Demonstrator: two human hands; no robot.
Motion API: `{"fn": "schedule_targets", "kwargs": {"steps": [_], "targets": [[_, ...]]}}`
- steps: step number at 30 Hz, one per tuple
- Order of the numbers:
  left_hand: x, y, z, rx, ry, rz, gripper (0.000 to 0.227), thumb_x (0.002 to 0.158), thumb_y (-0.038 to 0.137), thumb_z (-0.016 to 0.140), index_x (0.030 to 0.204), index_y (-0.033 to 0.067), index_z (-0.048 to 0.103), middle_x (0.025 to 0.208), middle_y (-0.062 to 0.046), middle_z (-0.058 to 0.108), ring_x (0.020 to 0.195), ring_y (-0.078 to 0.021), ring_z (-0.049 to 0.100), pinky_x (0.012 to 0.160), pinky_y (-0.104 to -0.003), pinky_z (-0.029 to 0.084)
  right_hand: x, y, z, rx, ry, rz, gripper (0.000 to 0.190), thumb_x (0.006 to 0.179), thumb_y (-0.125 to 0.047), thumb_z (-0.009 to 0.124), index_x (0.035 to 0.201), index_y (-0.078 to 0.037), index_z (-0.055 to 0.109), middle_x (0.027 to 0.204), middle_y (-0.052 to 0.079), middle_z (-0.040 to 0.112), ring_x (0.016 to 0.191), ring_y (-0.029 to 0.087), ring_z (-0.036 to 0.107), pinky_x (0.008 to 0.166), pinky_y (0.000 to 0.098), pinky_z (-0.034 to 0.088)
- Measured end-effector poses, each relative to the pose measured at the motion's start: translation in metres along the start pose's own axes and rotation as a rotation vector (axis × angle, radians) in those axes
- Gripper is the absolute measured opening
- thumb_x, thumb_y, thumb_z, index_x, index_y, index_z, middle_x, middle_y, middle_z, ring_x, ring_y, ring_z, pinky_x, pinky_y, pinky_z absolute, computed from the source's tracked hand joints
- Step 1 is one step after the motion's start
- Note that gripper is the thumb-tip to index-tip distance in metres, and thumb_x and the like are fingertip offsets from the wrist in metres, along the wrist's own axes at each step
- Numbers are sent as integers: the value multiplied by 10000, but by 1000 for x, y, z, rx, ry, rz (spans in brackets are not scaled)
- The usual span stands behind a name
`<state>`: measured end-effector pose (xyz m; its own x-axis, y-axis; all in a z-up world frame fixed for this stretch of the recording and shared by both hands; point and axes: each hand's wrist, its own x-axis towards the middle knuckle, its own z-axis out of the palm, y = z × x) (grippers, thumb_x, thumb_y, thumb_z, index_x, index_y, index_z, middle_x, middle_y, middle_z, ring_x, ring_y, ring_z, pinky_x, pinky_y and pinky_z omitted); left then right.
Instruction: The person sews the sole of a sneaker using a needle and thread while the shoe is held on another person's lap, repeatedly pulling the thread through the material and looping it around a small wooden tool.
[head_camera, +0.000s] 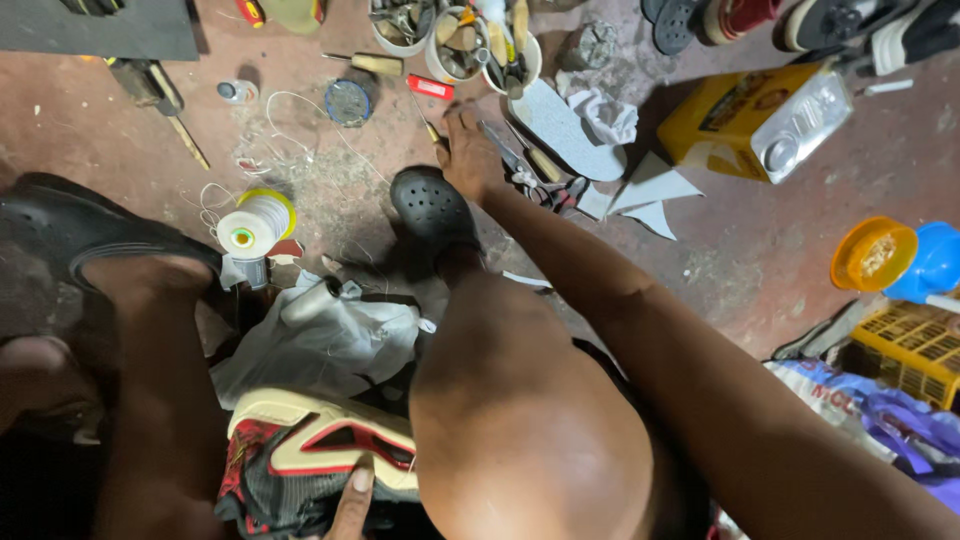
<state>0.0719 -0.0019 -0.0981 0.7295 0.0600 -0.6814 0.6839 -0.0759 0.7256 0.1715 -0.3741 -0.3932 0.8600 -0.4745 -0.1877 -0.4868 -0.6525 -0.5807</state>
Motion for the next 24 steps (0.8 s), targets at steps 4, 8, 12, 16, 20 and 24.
{"fn": "schedule_targets", "kwargs": {"steps": [4,8,12,16,20,24], "targets": [[13,35,2,31,-22,-12,369,872,-22,726,1232,-44,651,1133,-116,715,1014,-206,683,949,-354,540,11,8,19,-39,28,-28,425,914,-164,698,1262,-15,506,1248,256,559,1026,471,626,835,541,523],[19,65,21,11,-80,2,350,867,-15,741,1208,-31,661,1116,-95,715,1005,-188,679,939,-341,542,4,17,20,136,-58,51,251,888,-126,685,1086,-73,540,968,186,666,898,437,675,761,507,527],[-15,87,38,-52,-72,132,332,863,-9,756,1184,-18,671,1099,-75,716,997,-170,675,928,-327,545,-29,14,-27,981,-458,108,168,1095,-104,641,1002,-41,517,815,89,537,684,226,450,666,391,396],[-59,105,52,9,-76,227,314,858,-3,772,1159,-5,680,1082,-55,717,989,-152,671,918,-314,547,-77,5,-116,829,-356,-8,100,1123,-103,620,1103,-31,553,941,47,579,819,150,499,765,316,428],[-81,105,51,39,-300,377,304,859,7,774,1148,17,678,1071,-33,713,990,-131,669,914,-295,550,-120,-62,-250,788,-81,-136,96,1151,-101,599,1204,-21,590,1067,5,621,954,75,548,864,241,459],[-108,100,46,112,-399,501,296,888,14,773,1167,3,675,1107,-40,712,1026,-134,659,961,-301,540,-222,-124,-327,726,-10,-150,105,1176,-117,575,1085,-64,583,915,-13,635,715,63,535,669,227,445]]}}
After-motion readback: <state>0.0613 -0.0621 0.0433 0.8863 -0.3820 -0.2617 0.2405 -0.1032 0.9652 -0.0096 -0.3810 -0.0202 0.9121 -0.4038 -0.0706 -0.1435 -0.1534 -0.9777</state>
